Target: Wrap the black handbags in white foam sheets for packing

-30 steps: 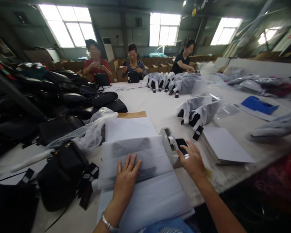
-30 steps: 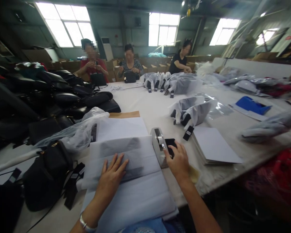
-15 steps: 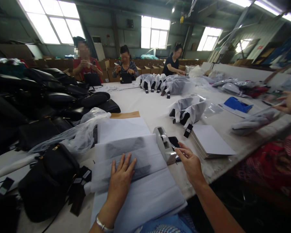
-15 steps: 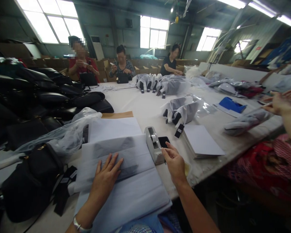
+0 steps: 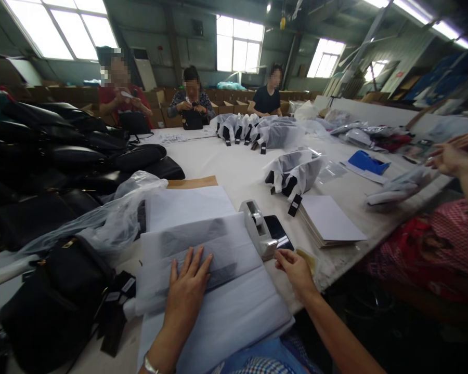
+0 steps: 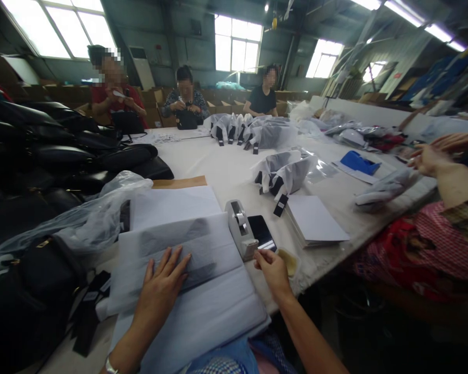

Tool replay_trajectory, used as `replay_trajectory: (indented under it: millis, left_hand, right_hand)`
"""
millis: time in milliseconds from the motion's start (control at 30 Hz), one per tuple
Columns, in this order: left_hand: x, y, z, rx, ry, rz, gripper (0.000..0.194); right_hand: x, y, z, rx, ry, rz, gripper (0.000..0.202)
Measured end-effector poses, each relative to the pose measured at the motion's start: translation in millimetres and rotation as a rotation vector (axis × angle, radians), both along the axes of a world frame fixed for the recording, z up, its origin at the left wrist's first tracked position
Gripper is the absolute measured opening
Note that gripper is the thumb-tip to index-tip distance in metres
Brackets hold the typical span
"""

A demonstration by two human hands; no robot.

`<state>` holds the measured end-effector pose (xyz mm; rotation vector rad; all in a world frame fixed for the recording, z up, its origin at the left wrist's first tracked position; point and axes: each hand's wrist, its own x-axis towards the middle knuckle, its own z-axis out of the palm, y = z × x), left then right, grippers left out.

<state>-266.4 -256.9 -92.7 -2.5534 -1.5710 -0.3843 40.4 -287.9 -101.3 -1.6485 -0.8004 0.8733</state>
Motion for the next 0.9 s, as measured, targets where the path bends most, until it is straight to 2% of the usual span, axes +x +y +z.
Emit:
replay_trajectory:
  millis: [100,200,300,400,467,600,700,800,900]
  left_hand:
    - [0,-1,0.7,-0.002,-0.01,-0.002,0.043]
    - [-1,-1,0.6,-0.014,-0.014,0.0,0.043]
    - [-1,0,0.0,-0.027,-0.01,0.001,0.044]
    - [-2,1,0.0,-0.037,-0.008,0.002,0.046]
    - [-1,0,1.1,-0.043,-0.011,0.003,0.047]
    - [1,-1,4.6,-0.046,-0.032,0.02,0.047]
    - [3,-1,5.0,-0.03,-0.06,0.045,0.046]
    - [4,-1,2.8,-0.018,-0.076,0.055,0.046]
    - [4,-1,0.4,-0.016,-0.082,0.051,0.046]
  right_hand:
    - [13,-3,4.0,-0.02,-0.099,0.039,0.044]
    - [21,-11,25.5,0.025,-0.401,0.192,0.03]
    - [13,-6,58.2,0.158,-0.682,0.471,0.019]
    - [-8,20,86.1,0.246,-0.73,0.795,0.019]
    - [-27,47,96.0,0.292,-0.739,0.968,0.019]
    - [-66,110,96.9,0.386,-0.856,1.208,0.015]
    - [-89,148,91.4,0.349,-1.031,1.361,0.013]
    - [-103,169,87.4,0.282,-1.167,1.43,0.012]
    - [-110,178,85.6,0.22,-1.279,1.426,0.019]
